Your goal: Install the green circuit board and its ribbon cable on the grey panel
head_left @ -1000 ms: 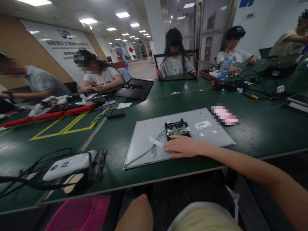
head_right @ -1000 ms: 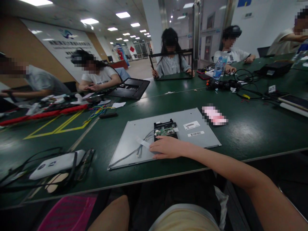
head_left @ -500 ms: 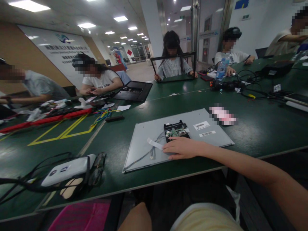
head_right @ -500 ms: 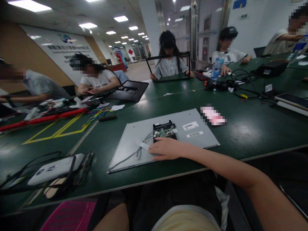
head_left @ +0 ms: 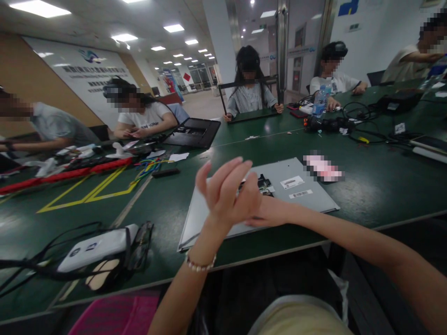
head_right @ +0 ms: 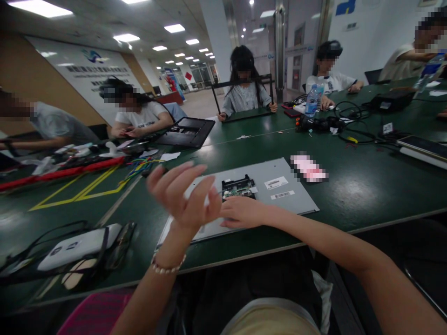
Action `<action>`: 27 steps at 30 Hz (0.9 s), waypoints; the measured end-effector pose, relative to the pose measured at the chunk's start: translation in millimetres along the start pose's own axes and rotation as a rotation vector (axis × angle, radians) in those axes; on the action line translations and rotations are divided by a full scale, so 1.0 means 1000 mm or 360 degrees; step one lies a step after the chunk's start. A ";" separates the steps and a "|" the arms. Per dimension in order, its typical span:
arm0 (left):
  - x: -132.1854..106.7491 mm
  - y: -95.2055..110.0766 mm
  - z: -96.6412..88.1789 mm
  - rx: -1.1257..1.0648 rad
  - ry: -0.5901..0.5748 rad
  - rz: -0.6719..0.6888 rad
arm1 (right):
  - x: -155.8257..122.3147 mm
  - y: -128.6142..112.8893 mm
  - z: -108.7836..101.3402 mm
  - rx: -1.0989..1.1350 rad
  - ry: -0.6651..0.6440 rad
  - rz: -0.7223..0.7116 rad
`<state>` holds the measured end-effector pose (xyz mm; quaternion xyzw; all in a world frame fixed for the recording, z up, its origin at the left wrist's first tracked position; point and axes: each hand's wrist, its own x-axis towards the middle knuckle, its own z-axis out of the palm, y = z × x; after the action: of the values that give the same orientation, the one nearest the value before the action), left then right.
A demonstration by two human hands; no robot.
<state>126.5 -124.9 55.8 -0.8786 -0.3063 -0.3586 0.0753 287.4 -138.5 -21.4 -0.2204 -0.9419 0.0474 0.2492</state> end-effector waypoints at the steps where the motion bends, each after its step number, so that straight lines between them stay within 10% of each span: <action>1: 0.007 -0.005 0.009 0.0041 0.0010 -0.0006 | 0.000 0.001 -0.002 0.0006 0.0038 0.0031; 11: 0.004 -0.087 0.088 -0.0053 -0.0386 -0.0226 | -0.026 0.055 -0.014 -0.0197 0.0628 0.0786; 27: -0.008 -0.095 0.114 -0.0059 -0.0681 -0.0358 | -0.043 0.089 0.001 -0.0054 0.0410 0.1023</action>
<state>132.2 -12.1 -41.2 -0.8962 -0.4045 -0.1761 -0.0479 355.8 -77.2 -59.5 -0.5141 -0.7857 0.0796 0.3347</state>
